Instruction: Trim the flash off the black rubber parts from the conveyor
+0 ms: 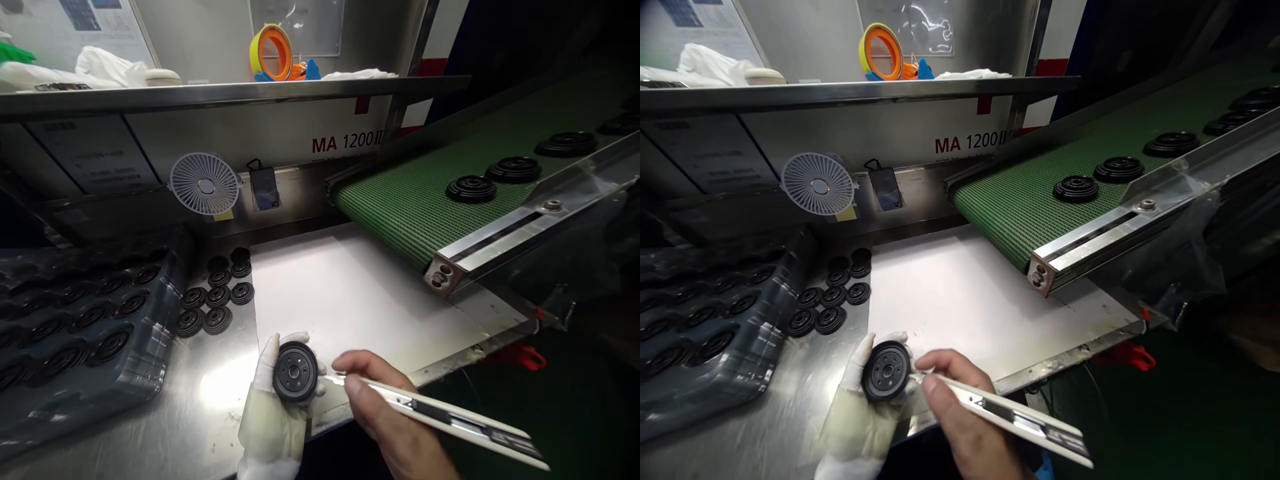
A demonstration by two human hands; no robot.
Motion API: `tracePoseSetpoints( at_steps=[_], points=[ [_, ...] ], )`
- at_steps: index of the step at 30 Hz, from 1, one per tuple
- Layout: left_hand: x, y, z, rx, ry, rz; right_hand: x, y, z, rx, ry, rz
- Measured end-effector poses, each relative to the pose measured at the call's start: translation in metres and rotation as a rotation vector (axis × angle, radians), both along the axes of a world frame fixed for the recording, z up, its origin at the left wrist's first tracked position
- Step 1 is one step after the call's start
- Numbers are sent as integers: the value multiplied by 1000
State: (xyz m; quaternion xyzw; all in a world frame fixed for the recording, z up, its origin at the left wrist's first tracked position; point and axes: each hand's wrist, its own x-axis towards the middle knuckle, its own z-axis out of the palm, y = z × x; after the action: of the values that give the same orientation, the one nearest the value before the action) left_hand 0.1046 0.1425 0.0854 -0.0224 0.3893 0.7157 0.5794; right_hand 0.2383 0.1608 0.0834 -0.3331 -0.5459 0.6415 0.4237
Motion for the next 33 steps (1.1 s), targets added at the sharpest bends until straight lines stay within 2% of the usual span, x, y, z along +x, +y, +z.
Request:
tracePoseSetpoints(
  at_steps=[3,5,9,14,17,25,28,33],
  points=[
    [1,-4,-4,27,12,35,-5,0,6,-78,39,238],
    [2,-8,-5,43,93,50,-6,3,7,-52,18,283],
    [1,-18,-6,46,233,72,-8,9,1,13,-84,163],
    [0,-25,1,43,319,-14,-13,4,-7,-94,-9,89],
    [2,-25,3,38,489,27,-16,1,-10,-123,16,65],
    [2,-24,-6,-33,942,67,-21,0,-10,-119,-23,-7],
    [3,-24,-3,-51,978,84,-22,1,-10,-121,-39,-13],
    [4,-24,-3,-44,914,83,-22,1,-10,-115,-62,-21]
  ],
)
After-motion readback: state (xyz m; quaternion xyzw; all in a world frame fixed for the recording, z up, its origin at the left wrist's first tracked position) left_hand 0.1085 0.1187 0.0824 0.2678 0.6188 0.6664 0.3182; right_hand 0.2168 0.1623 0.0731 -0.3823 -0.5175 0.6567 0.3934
